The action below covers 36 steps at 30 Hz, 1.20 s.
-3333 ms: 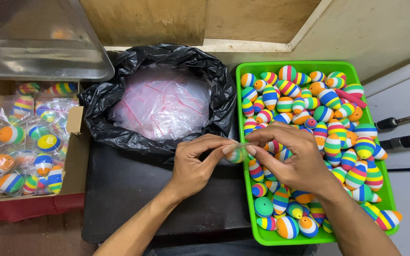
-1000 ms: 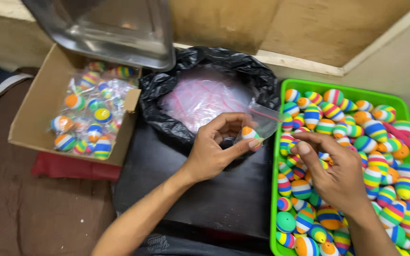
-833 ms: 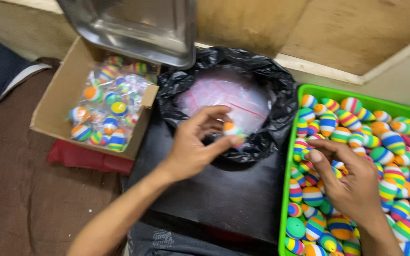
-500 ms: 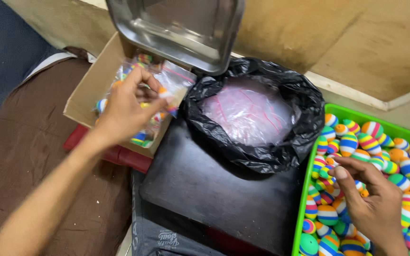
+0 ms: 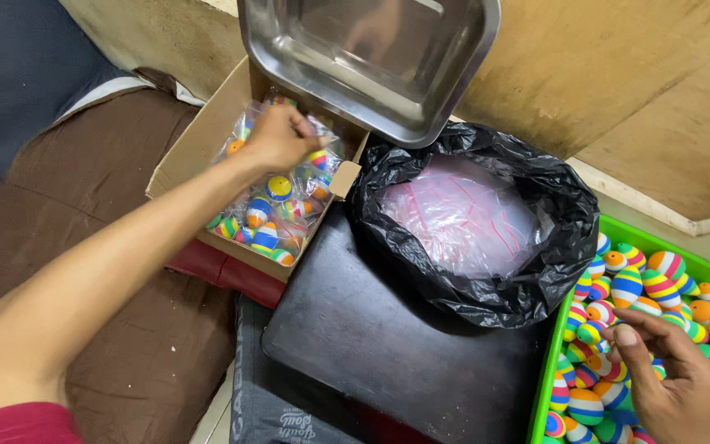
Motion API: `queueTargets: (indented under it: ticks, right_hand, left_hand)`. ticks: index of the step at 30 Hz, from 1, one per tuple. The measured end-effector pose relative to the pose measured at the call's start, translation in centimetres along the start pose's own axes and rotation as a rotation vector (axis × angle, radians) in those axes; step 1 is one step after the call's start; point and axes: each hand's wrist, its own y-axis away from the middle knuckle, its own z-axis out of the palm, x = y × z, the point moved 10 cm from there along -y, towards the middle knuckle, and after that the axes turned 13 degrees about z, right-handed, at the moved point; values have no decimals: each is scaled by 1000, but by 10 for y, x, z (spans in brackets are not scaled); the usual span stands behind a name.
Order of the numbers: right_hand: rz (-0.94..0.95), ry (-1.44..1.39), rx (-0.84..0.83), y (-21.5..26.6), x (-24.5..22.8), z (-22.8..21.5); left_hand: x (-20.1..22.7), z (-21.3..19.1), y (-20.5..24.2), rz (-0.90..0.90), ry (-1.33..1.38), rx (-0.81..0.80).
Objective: The person packs small rainbow-colored fishing floats into clear plastic bags by hand and places the filled bags into a cardboard box.
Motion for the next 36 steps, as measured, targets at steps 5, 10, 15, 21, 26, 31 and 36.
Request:
queueTargets:
  ticks: [5,10,15,21,26,31,36]
  right_hand:
    - [6,8,-22,-1,-2,5]
    - [0,17,-17,1,2,7]
    - [-18,73,-11,0,3,5]
    - [-47,107,-44,-1,-1,5]
    - [-91,102,-60,0,-13,5]
    - [-91,137,-52,3,-24,2]
    - [-160,153,-17,4,-29,1]
  left_hand:
    - [-5,22,-25,18,-99,89]
    - [-9,32,-36,51,-293,115]
    - [-1,39,-32,113,-359,39]
    - [-15,50,-48,252,-485,-5]
    - [19,33,-24,325,-538,-56]
    - [62,11,22,551,-530,93]
    - [131,16,81,925,-434,236]
